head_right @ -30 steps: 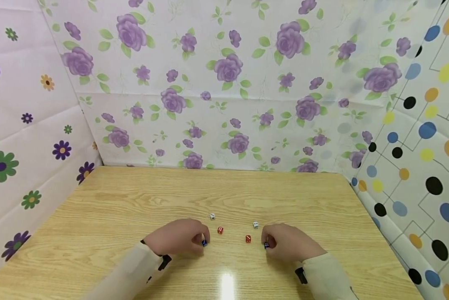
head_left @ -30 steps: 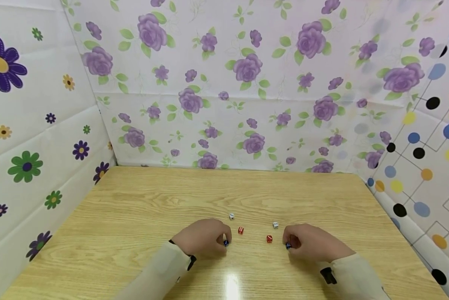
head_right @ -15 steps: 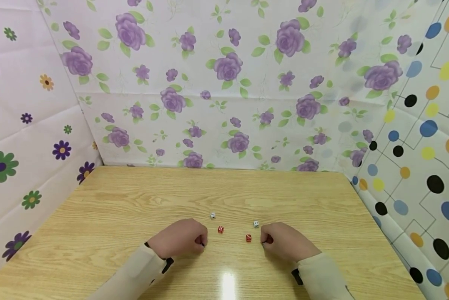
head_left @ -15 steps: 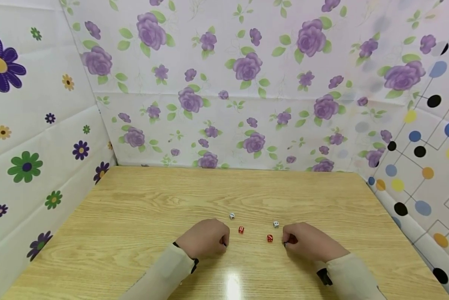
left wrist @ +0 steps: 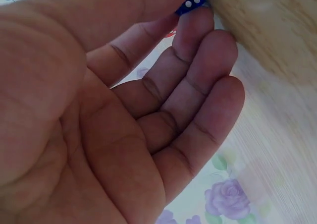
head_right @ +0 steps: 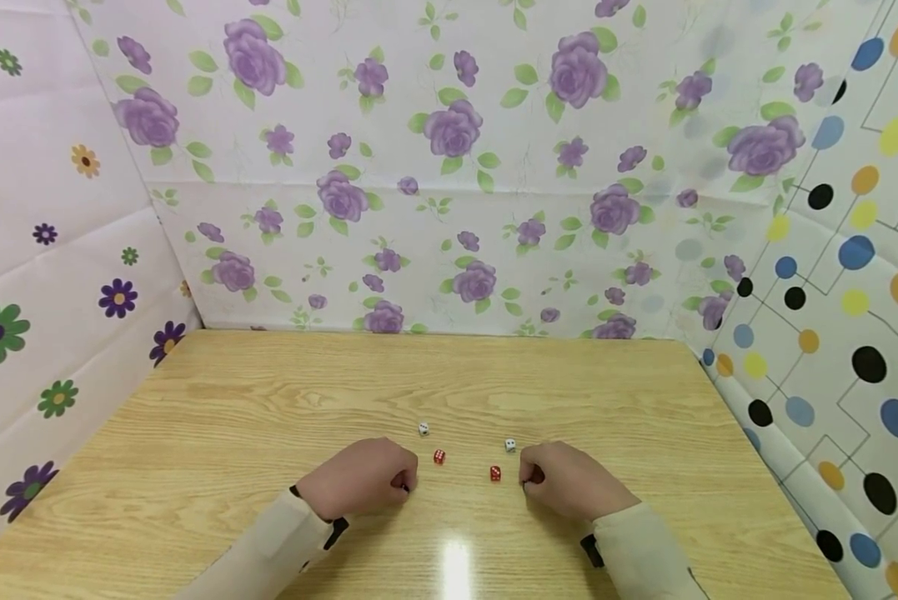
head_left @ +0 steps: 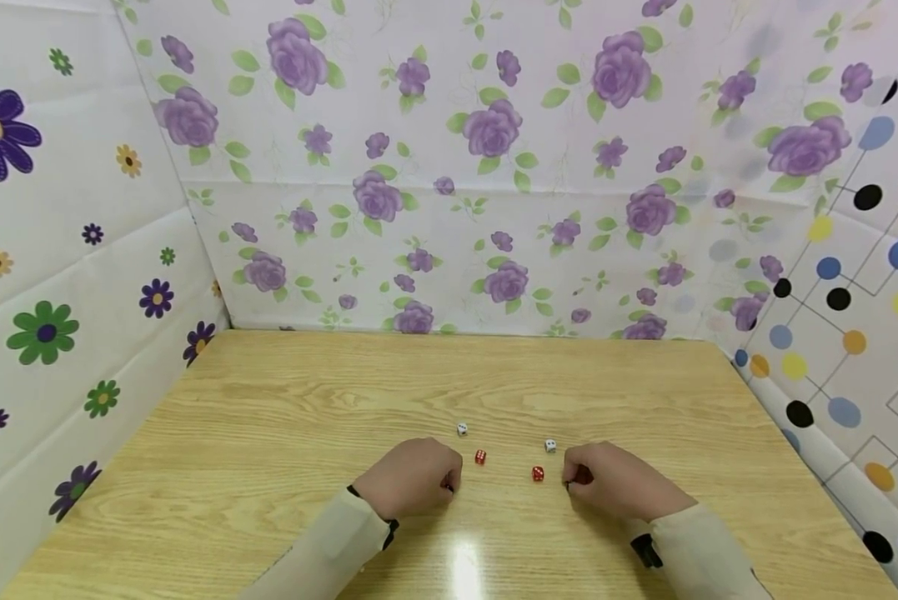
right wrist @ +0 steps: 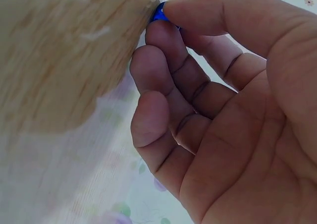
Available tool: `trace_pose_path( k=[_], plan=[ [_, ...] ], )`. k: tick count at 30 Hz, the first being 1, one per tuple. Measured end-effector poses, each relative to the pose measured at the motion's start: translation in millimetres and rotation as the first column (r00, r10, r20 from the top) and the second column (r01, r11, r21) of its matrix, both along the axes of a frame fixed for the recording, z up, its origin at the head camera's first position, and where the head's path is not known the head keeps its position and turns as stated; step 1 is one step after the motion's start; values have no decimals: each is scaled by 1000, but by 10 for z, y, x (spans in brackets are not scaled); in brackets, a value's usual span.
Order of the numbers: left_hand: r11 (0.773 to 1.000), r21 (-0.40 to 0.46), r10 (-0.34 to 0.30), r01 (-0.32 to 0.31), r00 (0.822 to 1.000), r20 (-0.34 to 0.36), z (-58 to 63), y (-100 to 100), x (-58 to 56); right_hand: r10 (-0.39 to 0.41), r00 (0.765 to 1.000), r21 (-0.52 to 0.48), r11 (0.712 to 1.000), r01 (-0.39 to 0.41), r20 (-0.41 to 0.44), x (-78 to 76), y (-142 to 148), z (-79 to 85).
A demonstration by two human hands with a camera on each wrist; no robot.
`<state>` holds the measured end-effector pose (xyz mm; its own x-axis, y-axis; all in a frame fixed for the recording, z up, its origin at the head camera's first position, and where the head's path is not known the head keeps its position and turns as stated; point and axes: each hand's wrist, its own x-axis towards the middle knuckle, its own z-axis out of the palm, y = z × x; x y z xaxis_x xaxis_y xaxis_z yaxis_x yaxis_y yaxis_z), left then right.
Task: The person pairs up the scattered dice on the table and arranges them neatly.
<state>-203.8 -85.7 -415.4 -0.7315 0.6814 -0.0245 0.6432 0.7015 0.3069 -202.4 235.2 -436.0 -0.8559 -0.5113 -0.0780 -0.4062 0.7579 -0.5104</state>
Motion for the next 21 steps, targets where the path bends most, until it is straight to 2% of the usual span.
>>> trace_pose_path(
  k=[9,21],
  plan=[
    [1000,15,-10,10,1000,12,4,4,-2,-5,1000,-19,1000,6,18,6,6,3],
    [1000,26,7,-7,1000,25,-2,-4,-2,-7,1000,-11,1000,7,14,0,5,-6]
  ],
)
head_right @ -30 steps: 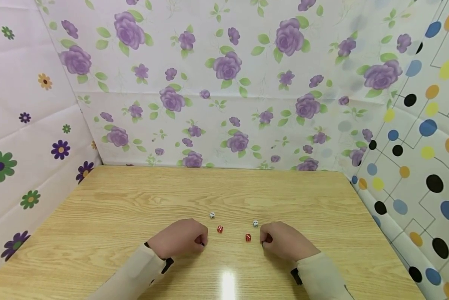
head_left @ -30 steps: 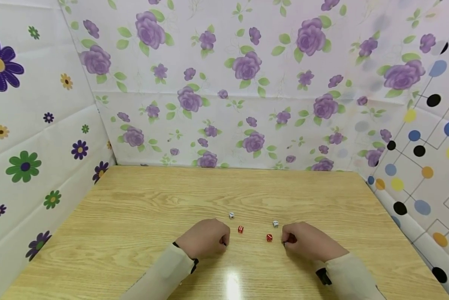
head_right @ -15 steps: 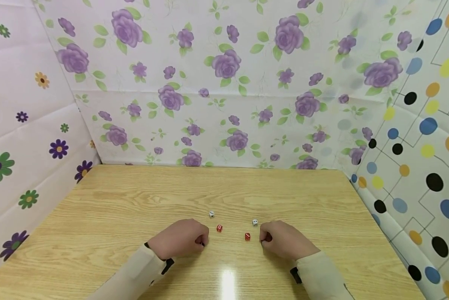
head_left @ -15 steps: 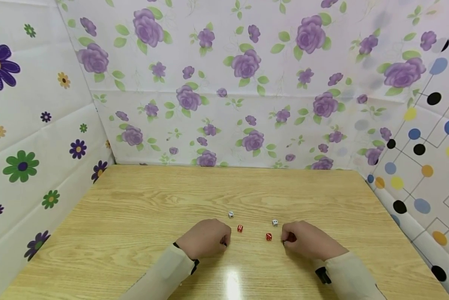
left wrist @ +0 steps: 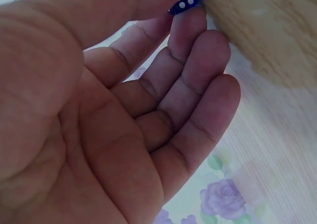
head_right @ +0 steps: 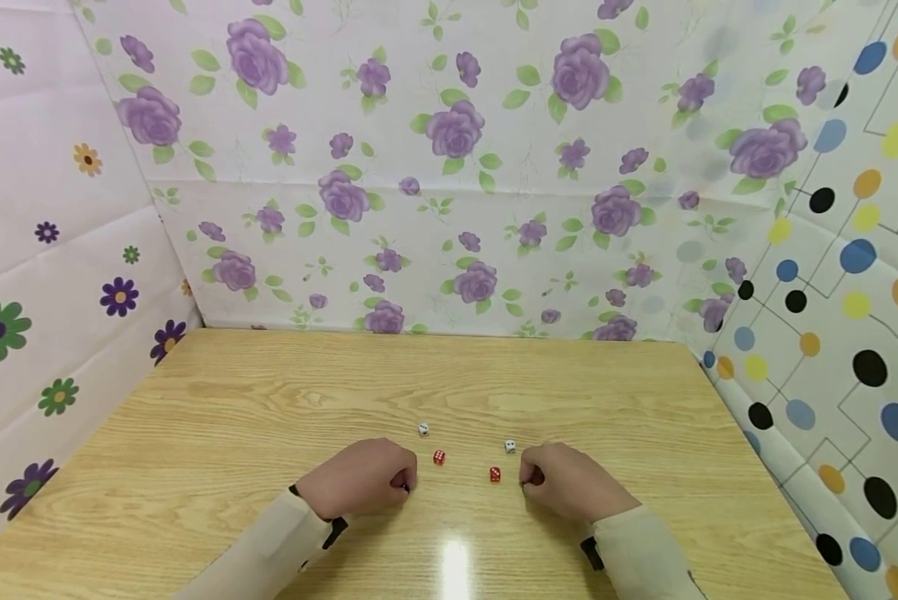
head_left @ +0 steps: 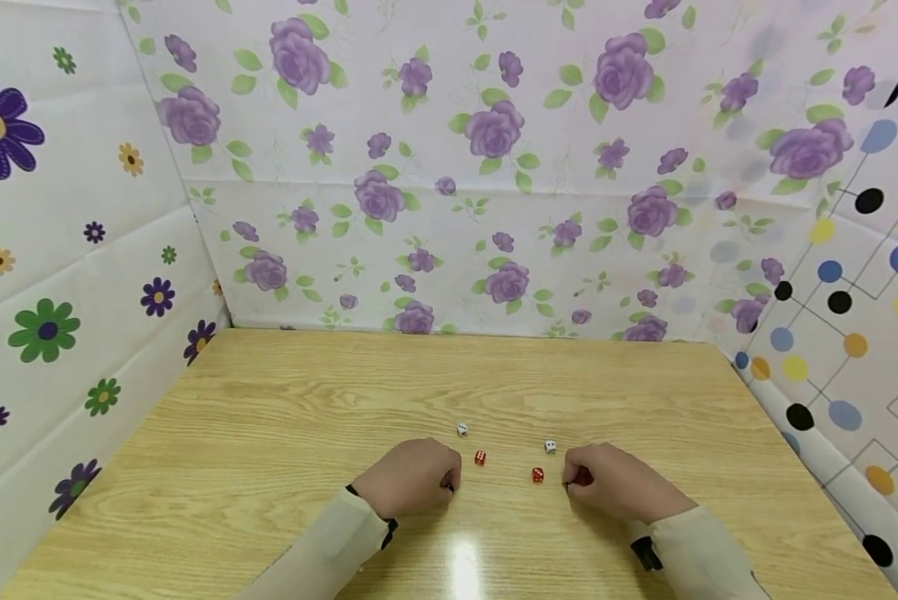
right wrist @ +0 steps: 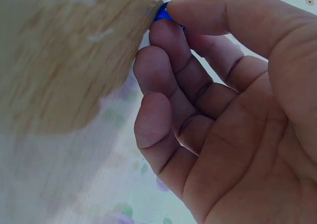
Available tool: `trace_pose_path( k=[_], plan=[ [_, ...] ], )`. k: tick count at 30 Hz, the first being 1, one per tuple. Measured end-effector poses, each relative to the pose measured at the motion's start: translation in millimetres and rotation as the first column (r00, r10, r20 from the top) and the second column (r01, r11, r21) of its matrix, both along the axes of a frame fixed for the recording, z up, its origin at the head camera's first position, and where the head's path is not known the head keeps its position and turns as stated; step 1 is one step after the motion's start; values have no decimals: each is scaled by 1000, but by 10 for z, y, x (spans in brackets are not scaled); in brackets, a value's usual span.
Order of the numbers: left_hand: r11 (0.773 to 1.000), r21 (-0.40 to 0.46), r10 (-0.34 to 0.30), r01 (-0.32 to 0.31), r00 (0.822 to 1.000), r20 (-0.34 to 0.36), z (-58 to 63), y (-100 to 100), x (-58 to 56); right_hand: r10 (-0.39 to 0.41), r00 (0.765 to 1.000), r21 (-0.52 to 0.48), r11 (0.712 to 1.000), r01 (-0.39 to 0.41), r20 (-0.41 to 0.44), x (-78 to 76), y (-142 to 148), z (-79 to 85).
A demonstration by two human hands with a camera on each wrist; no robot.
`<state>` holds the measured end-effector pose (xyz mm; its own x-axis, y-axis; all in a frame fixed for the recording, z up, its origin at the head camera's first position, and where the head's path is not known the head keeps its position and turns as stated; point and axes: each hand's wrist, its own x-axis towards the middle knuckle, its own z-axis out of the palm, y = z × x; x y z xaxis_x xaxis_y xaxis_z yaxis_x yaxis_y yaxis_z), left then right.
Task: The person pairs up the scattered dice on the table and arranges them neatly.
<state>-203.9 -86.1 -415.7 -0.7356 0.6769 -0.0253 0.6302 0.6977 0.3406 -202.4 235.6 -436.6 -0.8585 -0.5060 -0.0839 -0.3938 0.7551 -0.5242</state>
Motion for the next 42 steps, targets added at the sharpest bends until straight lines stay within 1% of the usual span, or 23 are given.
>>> trace_pose_path(
  k=[7,11,16,20,28,34,37,39,42],
  plan=[
    [1000,3,9,-9,1000,-15,-26,12,-12,-2,999,25,1000,3,-34,10,-6,17],
    [1000,9,14,-14,1000,-7,-36,7,-13,0,999,34,999,1,-45,14,-18,14],
    [1000,5,2,-3,1000,6,-29,-10,-25,2,999,47,999,0,-52,8,-37,24],
    [1000,-3,-12,12,1000,1,-27,-14,-41,2,998,70,998,2,-64,-7,-45,31],
    [1000,3,-17,17,999,-34,2,6,-54,11,992,117,993,4,-125,-10,-36,-3],
    [1000,-17,0,-1,997,-73,44,-1,-69,-34,983,123,991,57,-183,8,-34,33],
    [1000,-27,7,-10,995,-101,61,-12,-85,-48,980,118,990,71,-194,4,-35,52],
    [1000,-27,8,-11,994,-113,69,-24,-93,-43,980,116,991,67,-196,-4,-36,52],
    [1000,-22,18,-20,993,-113,79,-48,-98,-33,980,103,993,54,-195,-19,-42,41]
  ],
)
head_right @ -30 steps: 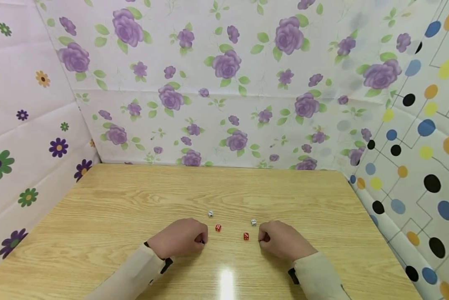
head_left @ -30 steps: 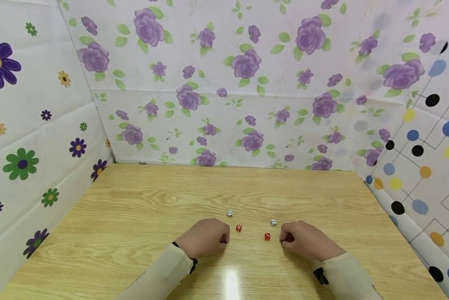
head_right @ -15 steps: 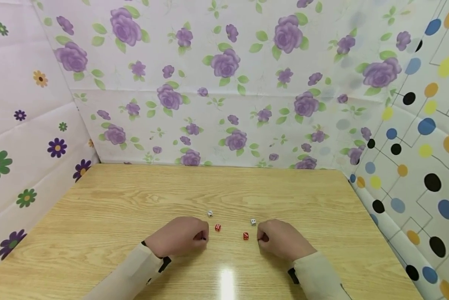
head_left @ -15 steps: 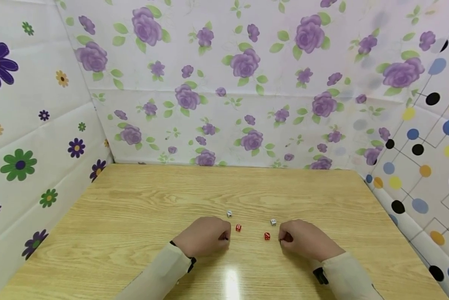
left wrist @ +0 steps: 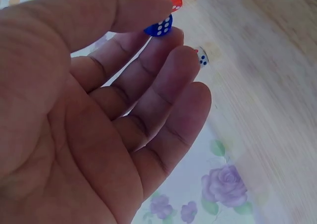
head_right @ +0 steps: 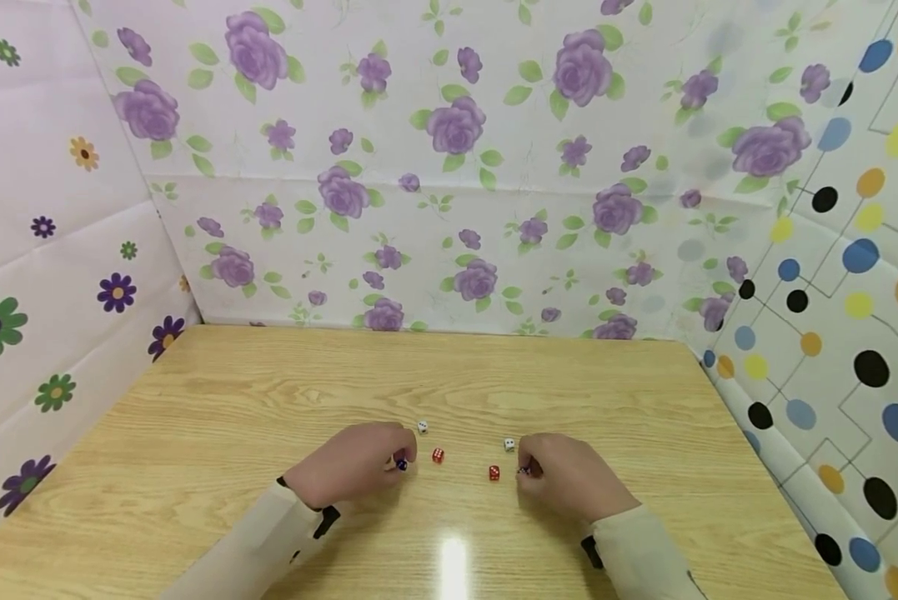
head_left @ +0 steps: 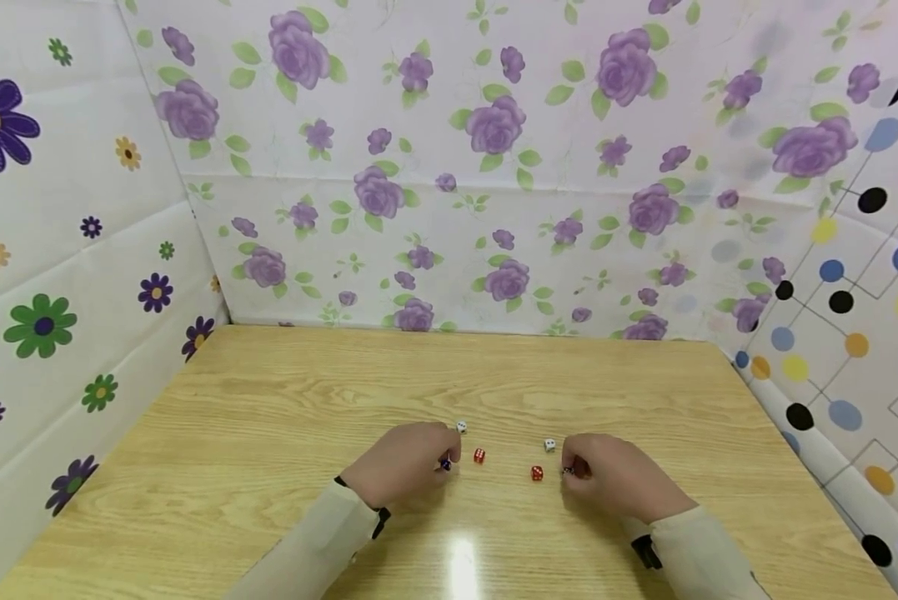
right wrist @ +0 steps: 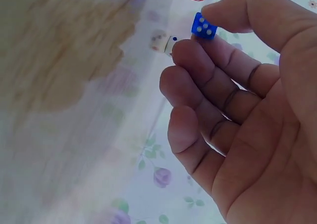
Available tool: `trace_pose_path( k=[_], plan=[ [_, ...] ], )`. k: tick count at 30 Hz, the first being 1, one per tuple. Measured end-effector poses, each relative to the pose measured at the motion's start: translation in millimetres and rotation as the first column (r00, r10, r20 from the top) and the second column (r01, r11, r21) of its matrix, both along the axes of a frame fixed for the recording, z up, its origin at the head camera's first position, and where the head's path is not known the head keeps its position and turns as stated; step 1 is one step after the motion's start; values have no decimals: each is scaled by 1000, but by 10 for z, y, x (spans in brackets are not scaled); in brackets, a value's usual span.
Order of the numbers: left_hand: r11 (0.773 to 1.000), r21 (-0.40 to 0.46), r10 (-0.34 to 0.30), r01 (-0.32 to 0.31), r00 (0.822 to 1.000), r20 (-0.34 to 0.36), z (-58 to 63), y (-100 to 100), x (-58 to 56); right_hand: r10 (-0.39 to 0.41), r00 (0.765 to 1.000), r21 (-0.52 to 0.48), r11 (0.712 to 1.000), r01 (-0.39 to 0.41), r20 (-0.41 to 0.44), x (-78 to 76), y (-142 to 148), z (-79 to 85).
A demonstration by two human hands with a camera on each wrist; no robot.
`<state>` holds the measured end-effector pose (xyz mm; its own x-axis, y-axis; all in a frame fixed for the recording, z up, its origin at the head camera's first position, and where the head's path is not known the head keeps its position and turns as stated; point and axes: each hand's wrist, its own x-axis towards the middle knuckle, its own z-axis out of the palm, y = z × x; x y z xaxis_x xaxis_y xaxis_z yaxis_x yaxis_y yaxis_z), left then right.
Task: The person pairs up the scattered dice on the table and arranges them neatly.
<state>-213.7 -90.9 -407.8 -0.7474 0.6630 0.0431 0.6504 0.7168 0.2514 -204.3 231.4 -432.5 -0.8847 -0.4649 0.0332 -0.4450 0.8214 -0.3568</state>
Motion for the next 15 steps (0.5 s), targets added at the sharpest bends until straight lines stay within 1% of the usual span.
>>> trace_pose_path(
  k=[5,10,15],
  plan=[
    [1000,15,10,-10,1000,11,21,-27,-8,13,1000,-27,1000,-13,-11,5,0,25],
    [1000,17,8,-8,1000,-10,31,-37,-20,1,1000,-20,1000,-1,-24,12,-1,79],
    [1000,25,-7,8,1000,-20,61,-42,-11,10,1000,-22,1000,-10,-12,23,7,132]
  ],
)
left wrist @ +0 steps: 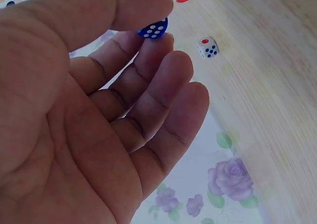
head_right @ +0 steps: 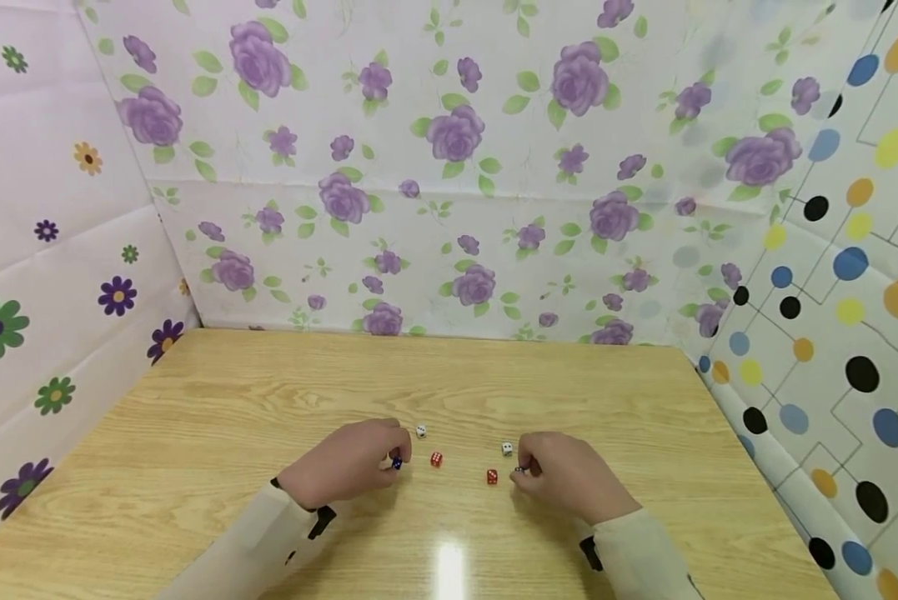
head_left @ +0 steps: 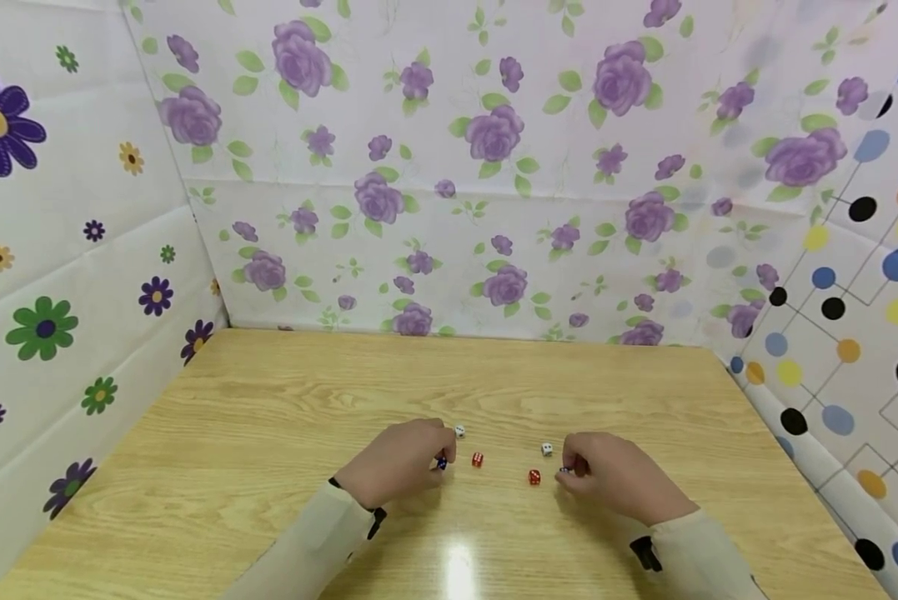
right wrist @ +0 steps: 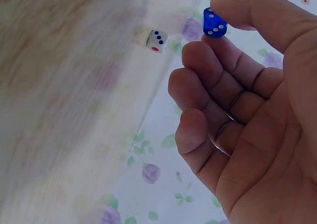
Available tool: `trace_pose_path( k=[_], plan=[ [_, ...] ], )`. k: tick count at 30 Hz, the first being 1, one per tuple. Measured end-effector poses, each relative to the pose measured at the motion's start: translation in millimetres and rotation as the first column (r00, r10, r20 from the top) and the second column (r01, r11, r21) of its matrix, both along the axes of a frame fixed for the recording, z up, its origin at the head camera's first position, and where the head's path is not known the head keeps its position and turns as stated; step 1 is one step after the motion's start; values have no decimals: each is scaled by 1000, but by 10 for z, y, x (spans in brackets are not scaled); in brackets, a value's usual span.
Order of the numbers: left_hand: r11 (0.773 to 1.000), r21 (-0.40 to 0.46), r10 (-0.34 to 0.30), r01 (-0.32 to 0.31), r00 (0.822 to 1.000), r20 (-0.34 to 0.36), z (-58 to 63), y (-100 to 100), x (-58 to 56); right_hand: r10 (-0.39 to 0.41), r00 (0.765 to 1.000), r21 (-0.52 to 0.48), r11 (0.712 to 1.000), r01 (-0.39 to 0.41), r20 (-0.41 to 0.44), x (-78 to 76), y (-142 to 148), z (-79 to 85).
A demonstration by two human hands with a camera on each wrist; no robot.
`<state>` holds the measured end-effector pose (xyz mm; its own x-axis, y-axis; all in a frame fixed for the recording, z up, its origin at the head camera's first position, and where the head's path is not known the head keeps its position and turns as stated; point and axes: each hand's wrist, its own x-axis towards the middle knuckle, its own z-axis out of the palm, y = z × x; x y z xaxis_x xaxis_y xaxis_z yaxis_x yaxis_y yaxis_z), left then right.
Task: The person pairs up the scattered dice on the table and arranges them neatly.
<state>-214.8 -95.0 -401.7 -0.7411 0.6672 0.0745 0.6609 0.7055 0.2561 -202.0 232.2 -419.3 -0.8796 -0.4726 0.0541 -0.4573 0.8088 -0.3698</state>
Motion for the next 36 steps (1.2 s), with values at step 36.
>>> trace_pose_path(
  k=[36],
  plan=[
    [999,25,-40,39,998,53,66,-28,-5,62,998,24,998,-61,-18,62,-49,76]
  ],
)
